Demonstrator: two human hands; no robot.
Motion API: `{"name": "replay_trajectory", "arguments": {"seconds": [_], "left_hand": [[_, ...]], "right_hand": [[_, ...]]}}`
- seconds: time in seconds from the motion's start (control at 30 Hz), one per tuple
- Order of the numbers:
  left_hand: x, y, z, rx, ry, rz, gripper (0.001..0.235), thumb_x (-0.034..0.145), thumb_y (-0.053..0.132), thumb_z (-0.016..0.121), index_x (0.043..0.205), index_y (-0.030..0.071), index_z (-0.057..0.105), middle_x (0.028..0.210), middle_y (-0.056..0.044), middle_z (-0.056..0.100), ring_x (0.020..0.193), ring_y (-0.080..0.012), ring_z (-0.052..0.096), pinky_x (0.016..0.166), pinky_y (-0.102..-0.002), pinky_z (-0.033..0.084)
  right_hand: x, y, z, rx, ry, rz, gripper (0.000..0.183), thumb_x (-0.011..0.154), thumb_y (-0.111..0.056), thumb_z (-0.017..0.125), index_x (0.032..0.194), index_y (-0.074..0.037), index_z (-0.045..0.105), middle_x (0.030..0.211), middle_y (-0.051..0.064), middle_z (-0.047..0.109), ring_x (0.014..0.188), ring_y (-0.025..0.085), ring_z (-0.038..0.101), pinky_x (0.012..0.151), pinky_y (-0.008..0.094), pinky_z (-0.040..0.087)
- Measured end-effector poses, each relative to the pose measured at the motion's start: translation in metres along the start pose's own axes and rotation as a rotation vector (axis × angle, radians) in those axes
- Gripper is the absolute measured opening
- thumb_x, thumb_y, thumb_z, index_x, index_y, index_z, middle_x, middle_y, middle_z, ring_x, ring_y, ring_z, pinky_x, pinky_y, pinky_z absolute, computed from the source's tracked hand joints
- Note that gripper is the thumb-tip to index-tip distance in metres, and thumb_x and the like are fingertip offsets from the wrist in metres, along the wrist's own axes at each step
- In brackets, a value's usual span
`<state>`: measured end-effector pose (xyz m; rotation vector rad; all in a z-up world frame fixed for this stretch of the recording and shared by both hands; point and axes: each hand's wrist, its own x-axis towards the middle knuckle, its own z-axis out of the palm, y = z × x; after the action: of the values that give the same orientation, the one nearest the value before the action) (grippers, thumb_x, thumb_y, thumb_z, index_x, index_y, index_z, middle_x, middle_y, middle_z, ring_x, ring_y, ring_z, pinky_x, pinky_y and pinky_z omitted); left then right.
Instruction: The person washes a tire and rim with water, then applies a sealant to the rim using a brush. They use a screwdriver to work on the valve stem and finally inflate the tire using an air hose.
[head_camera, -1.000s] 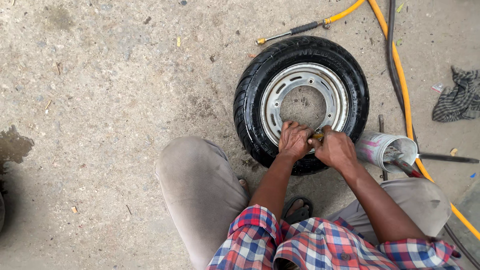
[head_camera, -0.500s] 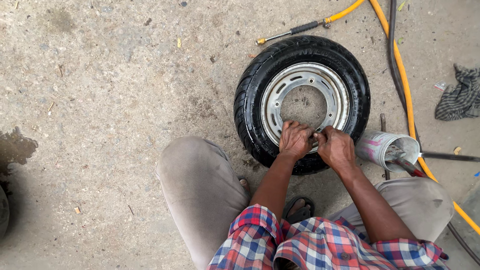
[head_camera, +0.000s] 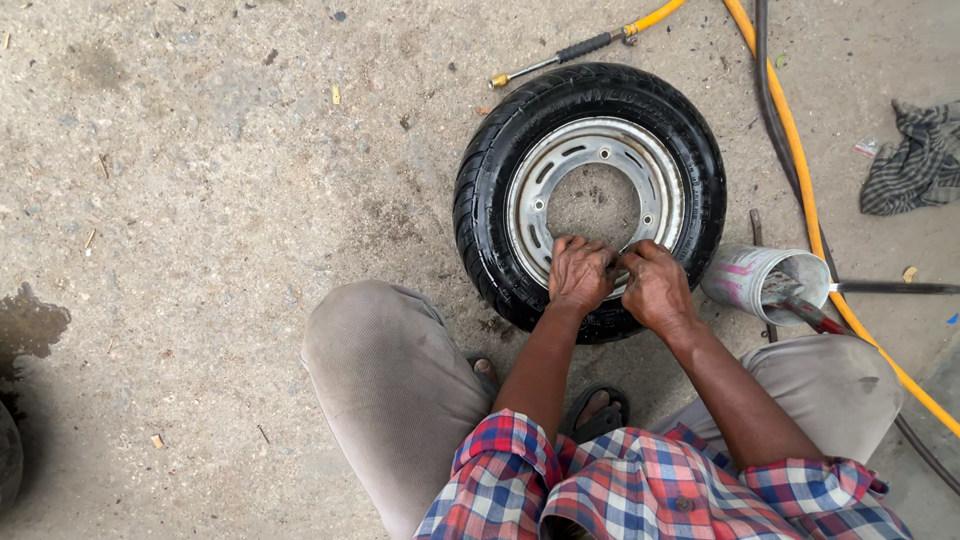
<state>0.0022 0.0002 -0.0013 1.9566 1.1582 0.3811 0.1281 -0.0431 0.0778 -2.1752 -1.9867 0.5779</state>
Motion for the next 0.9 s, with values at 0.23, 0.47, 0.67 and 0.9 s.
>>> {"name": "replay_trajectory", "arguments": {"seconds": [0.23,0.47,0.67,0.9], "left_hand": [[-0.004,-0.001,0.000,0.006,0.002,-0.013,0.029,0.084,0.034,0.077,0.108,0.018,0.080,0.117,-0.004,0.075,0.116,-0.0211,0.063,0.114,-0.039,0.032],[0.000,0.003,-0.005,0.009,-0.014,-0.011,0.031,0.080,0.037,0.079,0.105,0.019,0.080,0.118,-0.004,0.075,0.116,-0.0210,0.063,0.113,-0.040,0.031],[0.000,0.001,-0.001,0.005,0.013,-0.012,0.031,0.082,0.038,0.079,0.107,0.019,0.080,0.120,-0.005,0.074,0.115,-0.0213,0.063,0.113,-0.040,0.032],[0.001,0.003,-0.006,0.001,-0.034,-0.025,0.026,0.083,0.035,0.080,0.103,0.018,0.080,0.111,-0.003,0.075,0.113,-0.0207,0.063,0.114,-0.039,0.032]], "right_hand": [[0.004,-0.008,-0.005,-0.026,0.017,0.174,0.022,0.090,-0.006,0.075,0.110,0.003,0.074,0.101,0.023,0.074,0.087,0.035,0.075,0.078,0.042,0.061],[0.001,-0.006,-0.016,-0.029,0.039,-0.004,0.013,0.089,-0.006,0.074,0.099,-0.001,0.079,0.093,0.017,0.077,0.077,0.030,0.077,0.072,0.041,0.062],[0.004,-0.007,-0.022,-0.032,0.064,0.016,0.013,0.088,-0.007,0.076,0.099,-0.001,0.079,0.092,0.018,0.077,0.079,0.030,0.076,0.072,0.040,0.061],[0.003,-0.005,-0.024,0.001,0.056,0.060,0.011,0.091,-0.010,0.077,0.097,-0.001,0.078,0.089,0.017,0.077,0.075,0.029,0.075,0.070,0.039,0.061]]}}
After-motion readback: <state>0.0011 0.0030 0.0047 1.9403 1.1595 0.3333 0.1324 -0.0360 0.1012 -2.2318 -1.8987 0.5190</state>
